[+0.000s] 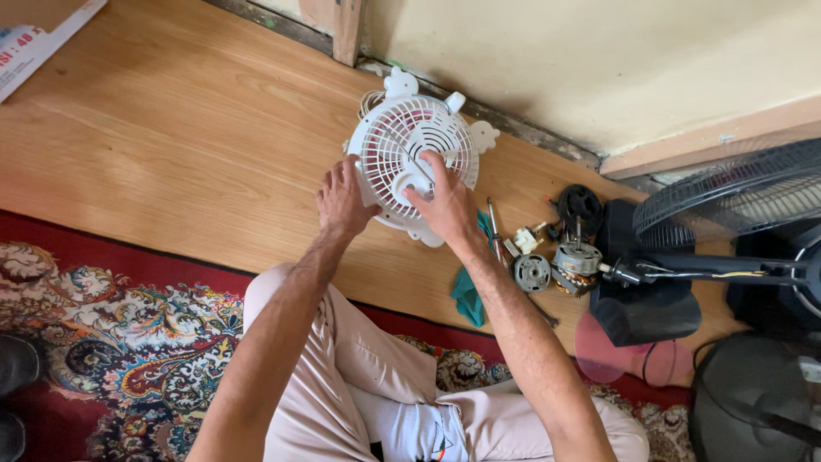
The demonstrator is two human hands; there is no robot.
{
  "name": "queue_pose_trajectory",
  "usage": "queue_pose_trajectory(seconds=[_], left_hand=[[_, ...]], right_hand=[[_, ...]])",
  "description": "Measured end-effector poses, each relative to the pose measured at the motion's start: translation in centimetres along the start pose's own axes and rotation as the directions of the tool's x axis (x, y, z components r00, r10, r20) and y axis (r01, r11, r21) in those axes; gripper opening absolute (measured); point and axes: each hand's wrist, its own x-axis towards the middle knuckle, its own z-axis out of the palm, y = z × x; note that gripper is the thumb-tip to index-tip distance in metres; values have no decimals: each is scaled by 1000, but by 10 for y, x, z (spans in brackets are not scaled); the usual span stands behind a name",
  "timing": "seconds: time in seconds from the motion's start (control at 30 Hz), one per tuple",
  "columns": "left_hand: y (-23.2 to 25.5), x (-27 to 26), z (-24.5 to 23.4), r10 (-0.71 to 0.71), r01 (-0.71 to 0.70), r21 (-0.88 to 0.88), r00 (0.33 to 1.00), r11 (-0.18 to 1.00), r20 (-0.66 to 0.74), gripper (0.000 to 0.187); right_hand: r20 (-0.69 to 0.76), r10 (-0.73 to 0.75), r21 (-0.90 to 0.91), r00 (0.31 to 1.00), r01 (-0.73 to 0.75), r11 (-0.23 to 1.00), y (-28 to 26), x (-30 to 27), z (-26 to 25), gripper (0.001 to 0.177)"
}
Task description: The person disassembles a small white and pink cat-shaped desk fan. Using a screwdriver, they remove the rear grille, then the front grille, and finally the pink fan blade, placing the parts on the floor.
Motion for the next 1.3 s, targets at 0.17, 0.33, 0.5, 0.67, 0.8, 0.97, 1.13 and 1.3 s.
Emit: queue_pose_trajectory(seconds=[0.17,0.33,0.5,0.67,0.8,0.97,1.13,1.3], left_hand=[[-3,-3,0,18,-18,-12,1000,1000,-2,122],[3,-12,1,123,-120,34,990,992,-74,131],[16,-28,-4,289,-285,49,948,957,-132,126],[28,-40,-10,455,-448,83,868,890,-197,97],[30,-42,-7,663,-605,277,713,746,-228,42],[27,-43,3,723,-663,292,657,689,-212,26],[24,-41,1,640,-619,163,744,768,-192,24],[28,-46,6,606,-594,122,770,795,-200,26]], right_hand=[[5,23,-14,1000,-23,1000,-1,-2,1,68],[38,42,-26,998,-41,999,1,-5,-2,70],[146,173,-25,974,-171,985,2,-13,-14,71],[226,171,-40,959,-166,985,-5,-29,-33,40],[222,24,-46,975,-14,999,-25,-42,-51,28],[366,219,-172,904,-165,971,-54,-50,-88,29],[461,284,-251,841,-183,950,-64,-50,-130,27],[431,186,-141,883,-137,980,-60,-45,-151,25]])
